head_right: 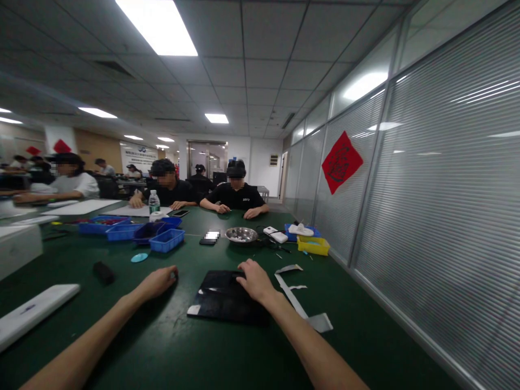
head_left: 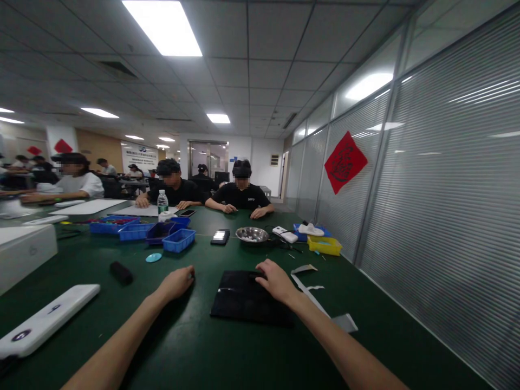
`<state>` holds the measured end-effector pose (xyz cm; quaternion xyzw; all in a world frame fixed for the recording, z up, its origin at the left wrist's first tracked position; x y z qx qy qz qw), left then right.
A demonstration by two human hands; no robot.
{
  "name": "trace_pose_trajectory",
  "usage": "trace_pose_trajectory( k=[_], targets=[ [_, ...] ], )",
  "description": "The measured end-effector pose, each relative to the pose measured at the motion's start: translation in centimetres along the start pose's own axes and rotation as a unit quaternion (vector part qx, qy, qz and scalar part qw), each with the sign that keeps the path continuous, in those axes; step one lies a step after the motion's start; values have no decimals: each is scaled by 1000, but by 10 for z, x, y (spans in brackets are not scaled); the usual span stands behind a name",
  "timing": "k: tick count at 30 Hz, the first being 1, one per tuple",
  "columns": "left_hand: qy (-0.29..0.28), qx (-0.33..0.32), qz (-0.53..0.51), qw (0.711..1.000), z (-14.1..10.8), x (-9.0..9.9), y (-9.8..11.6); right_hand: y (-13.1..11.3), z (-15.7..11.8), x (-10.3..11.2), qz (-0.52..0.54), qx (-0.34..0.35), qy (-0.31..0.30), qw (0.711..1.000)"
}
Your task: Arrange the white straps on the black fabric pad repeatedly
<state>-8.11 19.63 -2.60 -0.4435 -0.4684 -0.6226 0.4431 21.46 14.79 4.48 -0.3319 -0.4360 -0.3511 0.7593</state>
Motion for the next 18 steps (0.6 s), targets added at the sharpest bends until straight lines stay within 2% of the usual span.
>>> trace_pose_trajectory(
  k=[3, 7, 12, 15, 18],
  targets=[
    [5, 4, 0, 1000, 0, 0, -1, 8, -32, 31, -20, -23, 38, 999],
    [8, 11, -6, 1000, 0, -1, -1, 42, -90, 64, -51, -86, 67, 993],
    [6, 18, -3, 1000, 0, 0, -1, 101, -145, 67, -48, -192, 12, 980],
    [5, 15, 2, 1000, -1, 2, 1, 121, -158, 60, -38, -232, -23, 972],
    [8, 5, 7, 1000, -3, 4, 4, 127, -159, 54, -32, -234, -43, 971]
  ],
)
Point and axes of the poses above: each hand's wrist, its own z-axis towards the middle knuckle, its own x-axis out of the back of the hand, y = z × x, the point moved 9 cm from there along z, towards the middle knuckle, and after that the axes turned 2 degrees about y, right-handed, at the moved point
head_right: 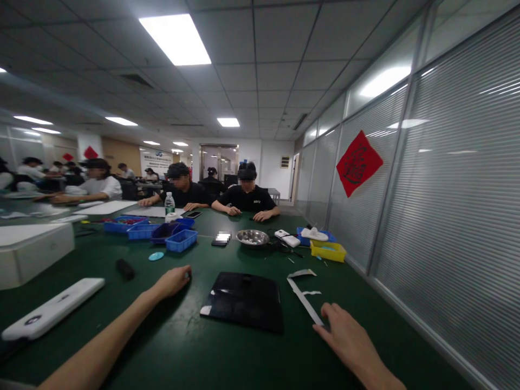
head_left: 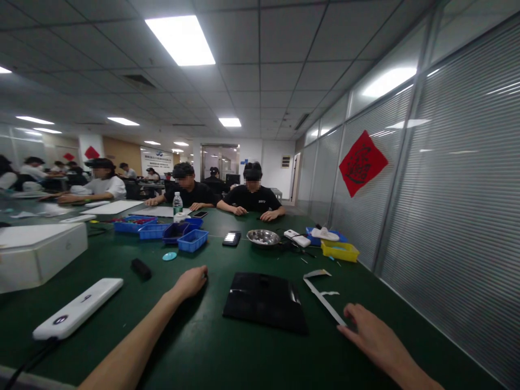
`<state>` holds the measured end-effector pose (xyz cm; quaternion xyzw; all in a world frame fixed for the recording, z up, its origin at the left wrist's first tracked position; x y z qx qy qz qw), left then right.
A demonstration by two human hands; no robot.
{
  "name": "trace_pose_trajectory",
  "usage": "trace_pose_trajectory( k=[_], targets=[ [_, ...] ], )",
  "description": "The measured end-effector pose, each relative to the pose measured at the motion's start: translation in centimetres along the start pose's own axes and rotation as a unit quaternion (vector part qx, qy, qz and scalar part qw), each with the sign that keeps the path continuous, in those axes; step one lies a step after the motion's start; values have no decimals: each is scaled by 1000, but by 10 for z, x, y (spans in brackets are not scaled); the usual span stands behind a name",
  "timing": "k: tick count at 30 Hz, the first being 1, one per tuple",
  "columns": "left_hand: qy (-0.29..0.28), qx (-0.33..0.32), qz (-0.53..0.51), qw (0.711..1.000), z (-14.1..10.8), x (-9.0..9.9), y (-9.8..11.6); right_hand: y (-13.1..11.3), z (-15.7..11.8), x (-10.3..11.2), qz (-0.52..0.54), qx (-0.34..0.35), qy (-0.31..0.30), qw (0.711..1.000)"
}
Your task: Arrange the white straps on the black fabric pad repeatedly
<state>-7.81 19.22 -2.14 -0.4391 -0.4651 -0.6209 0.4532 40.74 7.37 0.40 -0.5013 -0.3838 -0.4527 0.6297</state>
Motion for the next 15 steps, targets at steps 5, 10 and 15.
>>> trace_pose_trajectory(
  k=[5, 10, 15],
  targets=[
    [6, -4, 2, 1000, -1, 2, 1, 9, 6, -1, 4, 1, 13, 1000],
    [12, -1, 2, 1000, -2, 3, 1, 27, 14, 9, 6, 11, 78, 997],
    [16, 7, 4, 1000, 0, 3, 0, 37, 18, 20, 30, 7, 114, 993]
  ],
)
Point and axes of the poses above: each hand's wrist, its own z-axis towards the middle knuckle, its own x-axis out of the back of the hand, y = z × x, the point moved 9 cm from there along z, towards the middle knuckle, and after that the axes turned 2 degrees about y, right-handed, at the moved point
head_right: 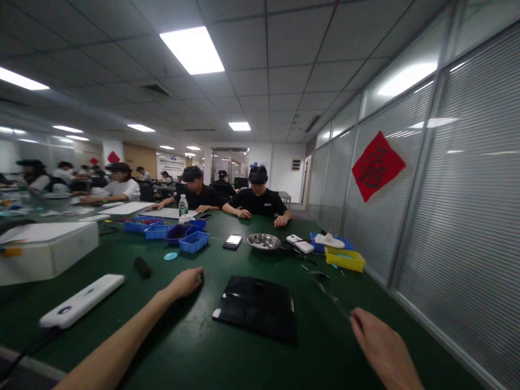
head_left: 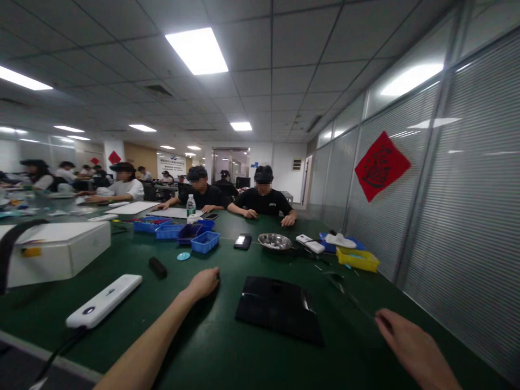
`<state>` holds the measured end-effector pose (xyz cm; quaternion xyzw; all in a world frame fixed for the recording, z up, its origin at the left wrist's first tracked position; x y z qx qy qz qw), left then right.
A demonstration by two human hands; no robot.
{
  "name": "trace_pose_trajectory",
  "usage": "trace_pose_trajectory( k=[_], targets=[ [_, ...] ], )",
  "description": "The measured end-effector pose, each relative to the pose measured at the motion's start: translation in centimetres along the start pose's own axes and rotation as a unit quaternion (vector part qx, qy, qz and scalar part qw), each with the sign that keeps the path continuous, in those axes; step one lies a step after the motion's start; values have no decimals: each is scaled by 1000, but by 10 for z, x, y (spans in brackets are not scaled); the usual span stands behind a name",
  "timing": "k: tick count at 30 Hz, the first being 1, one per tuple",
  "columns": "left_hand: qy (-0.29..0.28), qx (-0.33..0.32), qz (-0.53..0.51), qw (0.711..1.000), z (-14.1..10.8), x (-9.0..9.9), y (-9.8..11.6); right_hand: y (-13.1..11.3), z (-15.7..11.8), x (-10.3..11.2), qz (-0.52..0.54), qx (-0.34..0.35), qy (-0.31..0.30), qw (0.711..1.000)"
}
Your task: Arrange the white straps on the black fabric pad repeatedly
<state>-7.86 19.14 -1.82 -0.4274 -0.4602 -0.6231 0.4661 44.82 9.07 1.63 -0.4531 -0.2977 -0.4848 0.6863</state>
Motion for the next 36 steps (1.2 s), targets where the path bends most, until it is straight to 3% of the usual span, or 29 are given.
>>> trace_pose_trajectory(
  k=[6, 11, 15, 19, 21, 26, 33, 36],
  targets=[
    [6, 0, -10, 1000, -2, 2, 0, -2, 4, 24, 107, -90, 38, 989],
    [34, -2, -37, 999, -2, 11, 4, -27, 3, 34, 261, -123, 60, 955],
    [87, -13, -78, 993, -1, 31, 17, -61, 3, 18, 402, -123, 1, 907],
    [136, -55, -257, 955, -6, 54, 40, -107, 5, -5, 507, -101, -97, 850],
    [112, -74, -354, 926, -10, 56, 53, -127, 7, -17, 533, -91, -149, 828],
    [-31, -92, -517, 850, -25, 42, 87, -150, 10, -47, 532, -69, -236, 810],
    [-148, -103, -497, 849, -41, 19, 114, -136, 6, -74, 517, -95, -251, 813],
    [-175, -96, -505, 840, -45, 12, 120, -132, 1, -74, 481, -100, -256, 833]
  ],
)
Point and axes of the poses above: each hand's wrist, its own z-axis towards the middle knuckle, its own x-axis out of the back of the hand, y = z × x, the point moved 9 cm from there along z, towards the middle knuckle, and after that the axes turned 2 degrees about y, right-handed, at the moved point
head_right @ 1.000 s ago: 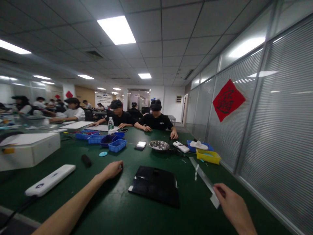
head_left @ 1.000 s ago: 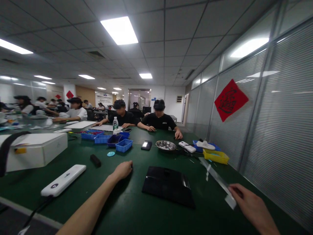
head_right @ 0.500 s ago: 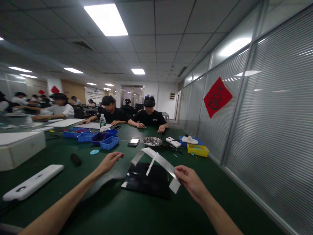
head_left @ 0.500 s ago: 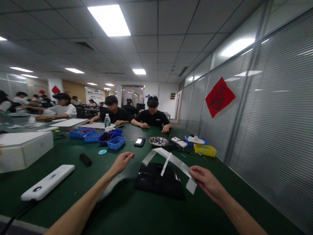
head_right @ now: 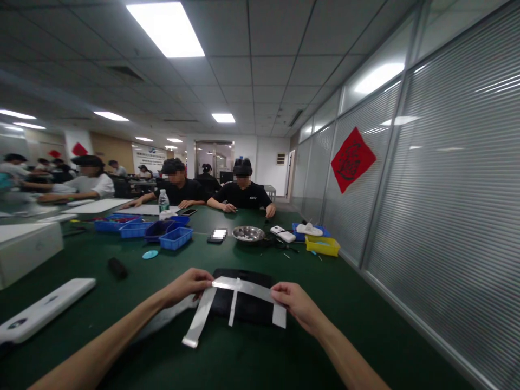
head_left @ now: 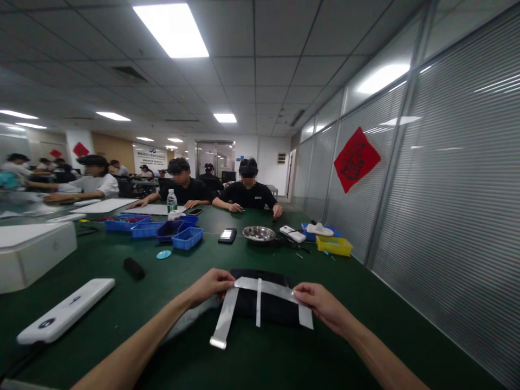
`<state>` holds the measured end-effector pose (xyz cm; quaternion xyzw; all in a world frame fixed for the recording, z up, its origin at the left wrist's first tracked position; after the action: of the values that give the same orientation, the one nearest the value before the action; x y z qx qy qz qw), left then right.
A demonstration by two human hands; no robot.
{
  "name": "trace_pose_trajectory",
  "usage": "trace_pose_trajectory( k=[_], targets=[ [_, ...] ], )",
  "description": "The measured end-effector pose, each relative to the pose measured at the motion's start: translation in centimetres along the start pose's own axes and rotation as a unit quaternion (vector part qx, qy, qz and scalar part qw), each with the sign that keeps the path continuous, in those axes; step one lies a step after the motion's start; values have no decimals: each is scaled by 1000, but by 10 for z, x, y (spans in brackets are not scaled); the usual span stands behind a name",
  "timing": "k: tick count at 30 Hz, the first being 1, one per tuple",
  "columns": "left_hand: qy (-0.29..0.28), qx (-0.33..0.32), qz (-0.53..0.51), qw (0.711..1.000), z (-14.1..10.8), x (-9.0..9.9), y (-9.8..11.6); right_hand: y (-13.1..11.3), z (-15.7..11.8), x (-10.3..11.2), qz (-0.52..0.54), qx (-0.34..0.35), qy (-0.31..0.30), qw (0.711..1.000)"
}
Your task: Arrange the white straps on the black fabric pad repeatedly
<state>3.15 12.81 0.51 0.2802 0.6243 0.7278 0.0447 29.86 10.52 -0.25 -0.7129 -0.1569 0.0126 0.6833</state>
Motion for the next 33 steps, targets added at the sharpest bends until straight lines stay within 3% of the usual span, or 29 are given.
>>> trace_pose_trajectory(
  k=[6, 15, 27, 33],
  targets=[
    [-9, 29, 30, 999, 4, -8, -15, -1, -5, 5, -154, -4, 36, 987],
    [-22, 20, 111, 993, 8, -8, -24, 6, 2, 5, -187, 4, 49, 981],
    [-11, -28, 264, 964, 0, -14, 3, 8, 9, 4, -261, 49, 64, 962],
    [-10, -33, 302, 953, -1, -14, 1, 6, 8, 3, -278, 51, 75, 956]
  ],
)
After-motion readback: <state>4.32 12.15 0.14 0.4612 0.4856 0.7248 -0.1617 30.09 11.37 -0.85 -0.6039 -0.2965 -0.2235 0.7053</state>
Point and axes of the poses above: each hand's wrist, its own z-axis towards the middle knuckle, its own x-axis out of the back of the hand, y = z × x, the point moved 9 cm from there along z, towards the middle knuckle, and after that the axes turned 2 degrees about y, right-handed, at the moved point
